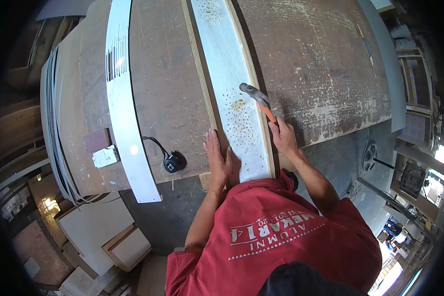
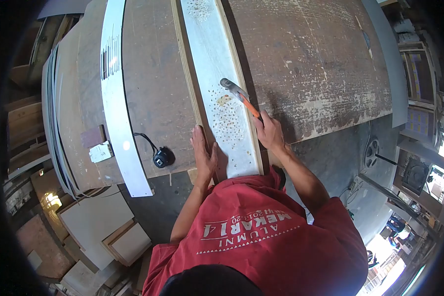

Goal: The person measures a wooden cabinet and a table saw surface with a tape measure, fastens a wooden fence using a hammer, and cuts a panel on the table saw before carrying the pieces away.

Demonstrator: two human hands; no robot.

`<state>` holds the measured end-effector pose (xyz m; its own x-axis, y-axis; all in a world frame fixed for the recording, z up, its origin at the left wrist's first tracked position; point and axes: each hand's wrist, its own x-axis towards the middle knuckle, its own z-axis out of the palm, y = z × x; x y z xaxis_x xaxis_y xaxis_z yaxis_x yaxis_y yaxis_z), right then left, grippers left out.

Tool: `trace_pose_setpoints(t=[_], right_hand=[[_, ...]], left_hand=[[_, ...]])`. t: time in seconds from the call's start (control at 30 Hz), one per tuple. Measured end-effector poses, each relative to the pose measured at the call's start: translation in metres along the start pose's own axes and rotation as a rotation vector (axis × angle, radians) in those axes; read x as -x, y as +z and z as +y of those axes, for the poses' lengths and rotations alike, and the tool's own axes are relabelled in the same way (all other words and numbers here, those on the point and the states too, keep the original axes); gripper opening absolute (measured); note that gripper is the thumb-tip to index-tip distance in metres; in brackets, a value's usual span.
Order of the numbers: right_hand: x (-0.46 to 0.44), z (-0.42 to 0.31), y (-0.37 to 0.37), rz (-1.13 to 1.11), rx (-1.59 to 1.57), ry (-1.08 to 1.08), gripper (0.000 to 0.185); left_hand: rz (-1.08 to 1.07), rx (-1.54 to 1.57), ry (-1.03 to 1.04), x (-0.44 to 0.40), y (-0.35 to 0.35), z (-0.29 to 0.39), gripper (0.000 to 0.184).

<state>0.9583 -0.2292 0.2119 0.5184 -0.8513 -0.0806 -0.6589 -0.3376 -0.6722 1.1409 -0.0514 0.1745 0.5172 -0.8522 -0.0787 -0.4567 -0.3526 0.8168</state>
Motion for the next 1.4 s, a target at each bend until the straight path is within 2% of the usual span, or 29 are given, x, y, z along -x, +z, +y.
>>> trace_pose_setpoints(t=[0.07, 0.2, 0.27, 0.47, 0.53, 0.6, 0.73, 0.77, 0.83, 0.87, 0.9, 0.97, 1.0, 1.07, 1.1, 1.17, 1.3, 1.37, 1.4], right_hand=[[0.007, -0.012, -0.010, 0.096, -0.144, -0.054, 0.028], [0.018, -0.005, -0.008, 0.081, -0.162, -0.076, 0.030], [0.019, -0.001, -0.006, 0.001, -0.086, -0.006, 0.028], [0.018, -0.015, -0.005, -0.010, -0.142, 0.130, 0.027], [0.016, -0.016, -0.007, -0.029, -0.102, 0.187, 0.027], [0.004, -0.017, -0.010, 0.069, -0.069, 0.142, 0.029], [-0.035, -0.048, -0.039, 0.088, -0.044, 0.133, 0.029], [-0.048, -0.052, -0.039, 0.090, -0.039, 0.124, 0.029], [-0.078, -0.061, -0.039, 0.077, -0.240, 0.083, 0.027], [-0.095, -0.068, -0.041, -0.019, -0.360, 0.148, 0.025], [-0.114, -0.080, -0.042, -0.019, -0.360, 0.135, 0.025], [-0.153, -0.102, -0.037, -0.025, -0.563, 0.231, 0.027], [-0.178, -0.102, -0.030, -0.025, -0.566, 0.221, 0.027], [-0.237, -0.099, -0.013, 0.064, -0.482, 0.033, 0.031], [-0.268, -0.102, -0.010, 0.066, -0.484, 0.023, 0.031], [-0.325, -0.110, -0.004, 0.046, -0.279, 0.074, 0.037], [-0.413, -0.129, 0.009, 0.067, -0.213, 0.023, 0.041], [-0.459, -0.111, 0.039, 0.447, -0.142, -0.387, 0.043], [-0.475, -0.105, 0.049, 0.446, -0.147, -0.382, 0.043]], left_hand=[[0.002, 0.005, 0.003, 0.000, 0.001, 0.000, 0.080], [0.006, -0.010, 0.003, 0.004, 0.002, -0.003, 0.080], [0.028, -0.013, 0.023, -0.001, 0.002, -0.003, 0.080], [0.030, 0.025, -0.030, -0.019, -0.006, 0.002, 0.082], [0.086, 0.033, 0.028, -0.044, -0.010, 0.005, 0.081], [0.105, -0.016, 0.047, -0.069, -0.015, 0.012, 0.080], [0.142, -0.063, 0.144, -0.115, -0.023, 0.037, 0.075], [0.150, -0.058, 0.147, -0.129, -0.021, 0.039, 0.075], [0.145, -0.101, 0.171, -0.156, -0.018, 0.040, 0.068], [0.154, -0.086, 0.186, -0.171, -0.017, 0.041, 0.063], [0.166, -0.086, 0.188, -0.189, -0.015, 0.040, 0.063], [0.096, -0.227, 0.201, -0.221, -0.009, 0.036, 0.062], [0.104, -0.276, 0.245, -0.234, -0.007, 0.033, 0.060], [0.062, -0.394, 0.263, -0.245, -0.013, 0.043, 0.058], [0.011, -0.508, 0.276, -0.249, -0.013, 0.046, 0.056], [0.059, -0.516, 0.276, -0.251, -0.007, 0.045, 0.052], [0.051, -0.501, 0.227, -0.259, -0.006, 0.047, 0.047], [0.046, -0.512, 0.214, -0.259, -0.004, 0.046, 0.046], [0.043, -0.509, 0.205, -0.259, -0.004, 0.046, 0.045]])
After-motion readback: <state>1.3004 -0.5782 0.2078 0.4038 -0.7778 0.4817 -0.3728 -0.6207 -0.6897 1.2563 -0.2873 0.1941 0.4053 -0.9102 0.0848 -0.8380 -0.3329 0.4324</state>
